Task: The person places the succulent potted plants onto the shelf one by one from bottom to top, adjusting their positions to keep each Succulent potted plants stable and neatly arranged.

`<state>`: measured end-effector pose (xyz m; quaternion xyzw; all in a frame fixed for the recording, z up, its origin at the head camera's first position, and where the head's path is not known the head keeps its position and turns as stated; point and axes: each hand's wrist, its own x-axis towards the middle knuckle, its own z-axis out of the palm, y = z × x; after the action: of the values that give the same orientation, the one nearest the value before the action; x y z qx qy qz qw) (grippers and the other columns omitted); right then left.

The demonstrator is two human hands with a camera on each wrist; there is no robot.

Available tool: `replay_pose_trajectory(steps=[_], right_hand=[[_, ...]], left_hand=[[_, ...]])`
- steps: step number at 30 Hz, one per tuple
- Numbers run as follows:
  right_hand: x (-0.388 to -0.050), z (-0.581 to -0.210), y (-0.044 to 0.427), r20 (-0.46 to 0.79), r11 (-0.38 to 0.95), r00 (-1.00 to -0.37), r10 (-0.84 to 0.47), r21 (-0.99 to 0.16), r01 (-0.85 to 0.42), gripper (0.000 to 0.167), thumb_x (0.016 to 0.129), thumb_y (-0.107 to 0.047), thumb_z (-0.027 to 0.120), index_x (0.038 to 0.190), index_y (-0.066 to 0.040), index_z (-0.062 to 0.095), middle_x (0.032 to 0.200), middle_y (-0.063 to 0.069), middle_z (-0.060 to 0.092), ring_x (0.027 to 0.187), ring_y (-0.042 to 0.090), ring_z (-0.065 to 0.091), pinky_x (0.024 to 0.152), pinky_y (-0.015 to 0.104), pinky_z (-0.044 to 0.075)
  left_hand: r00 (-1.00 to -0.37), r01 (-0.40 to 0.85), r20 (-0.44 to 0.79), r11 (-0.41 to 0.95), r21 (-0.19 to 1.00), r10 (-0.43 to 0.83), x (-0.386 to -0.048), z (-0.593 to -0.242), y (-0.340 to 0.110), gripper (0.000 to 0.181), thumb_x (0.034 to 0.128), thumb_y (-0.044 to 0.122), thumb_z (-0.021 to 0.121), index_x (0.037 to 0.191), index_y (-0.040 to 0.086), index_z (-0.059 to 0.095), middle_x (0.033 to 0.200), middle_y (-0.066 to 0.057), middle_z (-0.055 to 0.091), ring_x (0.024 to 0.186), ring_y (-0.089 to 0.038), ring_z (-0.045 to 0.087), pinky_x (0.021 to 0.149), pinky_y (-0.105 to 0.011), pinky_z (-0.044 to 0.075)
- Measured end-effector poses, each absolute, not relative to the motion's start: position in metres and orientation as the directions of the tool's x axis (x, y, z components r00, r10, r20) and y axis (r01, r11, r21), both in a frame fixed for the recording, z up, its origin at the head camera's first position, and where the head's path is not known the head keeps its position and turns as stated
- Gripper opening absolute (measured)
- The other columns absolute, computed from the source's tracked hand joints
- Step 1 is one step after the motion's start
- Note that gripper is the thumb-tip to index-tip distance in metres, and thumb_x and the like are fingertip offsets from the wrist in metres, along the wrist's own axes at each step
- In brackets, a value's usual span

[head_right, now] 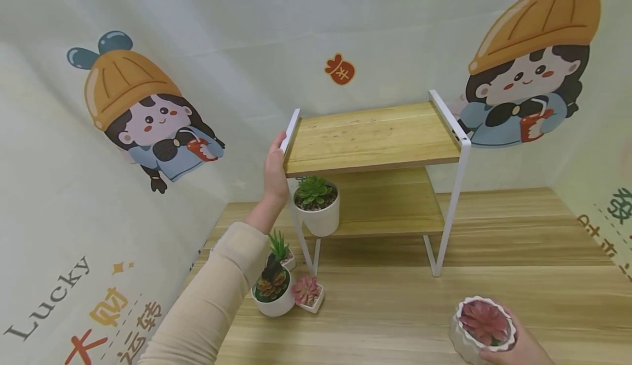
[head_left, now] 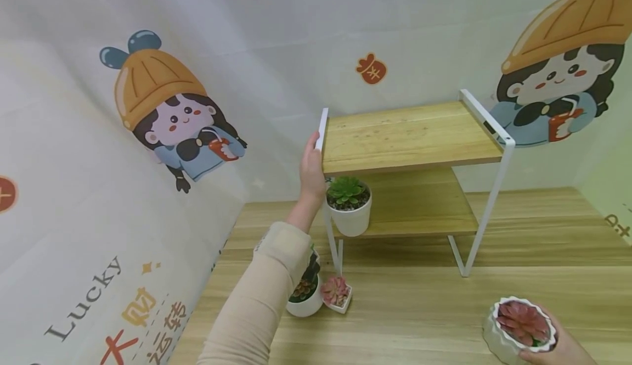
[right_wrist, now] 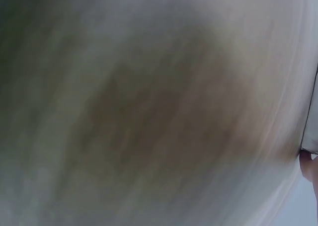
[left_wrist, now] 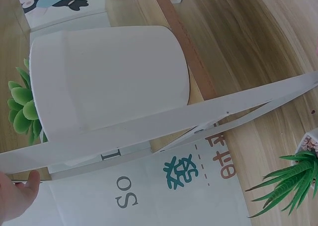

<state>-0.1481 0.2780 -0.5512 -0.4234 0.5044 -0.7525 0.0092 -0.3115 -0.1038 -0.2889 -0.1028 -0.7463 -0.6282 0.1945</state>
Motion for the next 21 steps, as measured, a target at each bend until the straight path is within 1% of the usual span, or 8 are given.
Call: replay_pose_trajectory(steps=[2,3,9,13,15,16,19,21], right_hand=[[-0.142,-0.551,0.28,0.564,-0.397,-0.724,-0.398,-0.817,-0.418,0.087,0.061,0.034,0.05,0.134,-0.013,0.039,0.127,-0.005,0.056,0.111,0.002,0.053,0.087,0.009,0.041],[-0.142,-0.551,0.28,0.564,-0.408,-0.724,-0.398,-0.816,-0.411,0.087,0.061,0.035,0.05,0.134,-0.012,0.039,0.127,-0.005,0.056,0.112,0.003,0.053,0.088,0.009,0.041],[-0.157,-0.547,0.272,0.696,-0.663,-0.497,-0.518,-0.694,-0.28,0.076,0.064,0.039,0.037,0.135,0.017,0.019,0.141,0.024,0.035,0.128,0.029,0.04,0.105,0.031,0.032],[-0.148,-0.546,0.274,0.614,-0.524,-0.642,-0.459,-0.77,-0.363,0.083,0.063,0.036,0.045,0.137,-0.001,0.032,0.133,0.008,0.051,0.117,0.015,0.052,0.094,0.02,0.042],[-0.146,-0.546,0.274,0.581,-0.473,-0.673,-0.458,-0.8,-0.369,0.084,0.063,0.035,0.047,0.137,-0.002,0.033,0.131,0.005,0.053,0.115,0.013,0.054,0.092,0.019,0.044],[-0.144,-0.546,0.274,0.556,-0.431,-0.7,-0.448,-0.821,-0.375,0.086,0.063,0.034,0.049,0.137,-0.007,0.035,0.128,0.0,0.055,0.112,0.009,0.055,0.089,0.016,0.045],[-0.145,-0.545,0.273,0.512,-0.375,-0.717,-0.473,-0.853,-0.363,0.089,0.064,0.033,0.049,0.138,-0.012,0.033,0.129,-0.004,0.053,0.112,0.007,0.054,0.087,0.016,0.046],[-0.143,-0.544,0.271,0.458,-0.261,-0.765,-0.453,-0.889,-0.378,0.092,0.064,0.03,0.054,0.136,-0.024,0.035,0.125,-0.016,0.053,0.108,-0.003,0.052,0.081,0.01,0.045]], left_hand=[[-0.904,0.393,0.416,0.191,0.899,-0.096,-0.311,-0.288,-0.104,0.058,0.0884,0.027,0.022,0.143,0.007,0.029,0.148,-0.007,0.03,0.136,-0.021,0.026,0.111,-0.037,0.021],[-0.905,0.392,0.415,0.192,0.9,-0.098,-0.311,-0.288,-0.104,0.058,0.0885,0.027,0.022,0.143,0.007,0.029,0.148,-0.007,0.03,0.136,-0.021,0.026,0.111,-0.036,0.021],[-0.908,0.385,0.408,0.186,0.904,-0.101,-0.309,-0.287,-0.104,0.058,0.0887,0.027,0.021,0.143,0.007,0.029,0.148,-0.007,0.03,0.135,-0.022,0.027,0.111,-0.037,0.021],[-0.906,0.387,0.411,0.195,0.901,-0.102,-0.309,-0.287,-0.105,0.059,0.0881,0.027,0.021,0.143,0.006,0.028,0.148,-0.007,0.03,0.135,-0.022,0.027,0.111,-0.038,0.022],[-0.907,0.385,0.41,0.201,0.901,-0.101,-0.309,-0.287,-0.105,0.059,0.0876,0.027,0.021,0.143,0.007,0.029,0.147,-0.007,0.031,0.135,-0.022,0.027,0.11,-0.038,0.022],[-0.906,0.385,0.41,0.202,0.901,-0.102,-0.309,-0.287,-0.105,0.059,0.0875,0.027,0.021,0.143,0.008,0.029,0.147,-0.007,0.031,0.135,-0.021,0.028,0.11,-0.037,0.022],[-0.906,0.386,0.411,0.2,0.901,-0.105,-0.309,-0.287,-0.104,0.058,0.0876,0.026,0.021,0.142,0.008,0.031,0.147,-0.006,0.031,0.135,-0.02,0.028,0.11,-0.035,0.023],[-0.904,0.388,0.414,0.196,0.9,-0.108,-0.309,-0.286,-0.103,0.058,0.0877,0.025,0.022,0.142,0.008,0.031,0.147,-0.006,0.031,0.135,-0.02,0.028,0.111,-0.034,0.023]])
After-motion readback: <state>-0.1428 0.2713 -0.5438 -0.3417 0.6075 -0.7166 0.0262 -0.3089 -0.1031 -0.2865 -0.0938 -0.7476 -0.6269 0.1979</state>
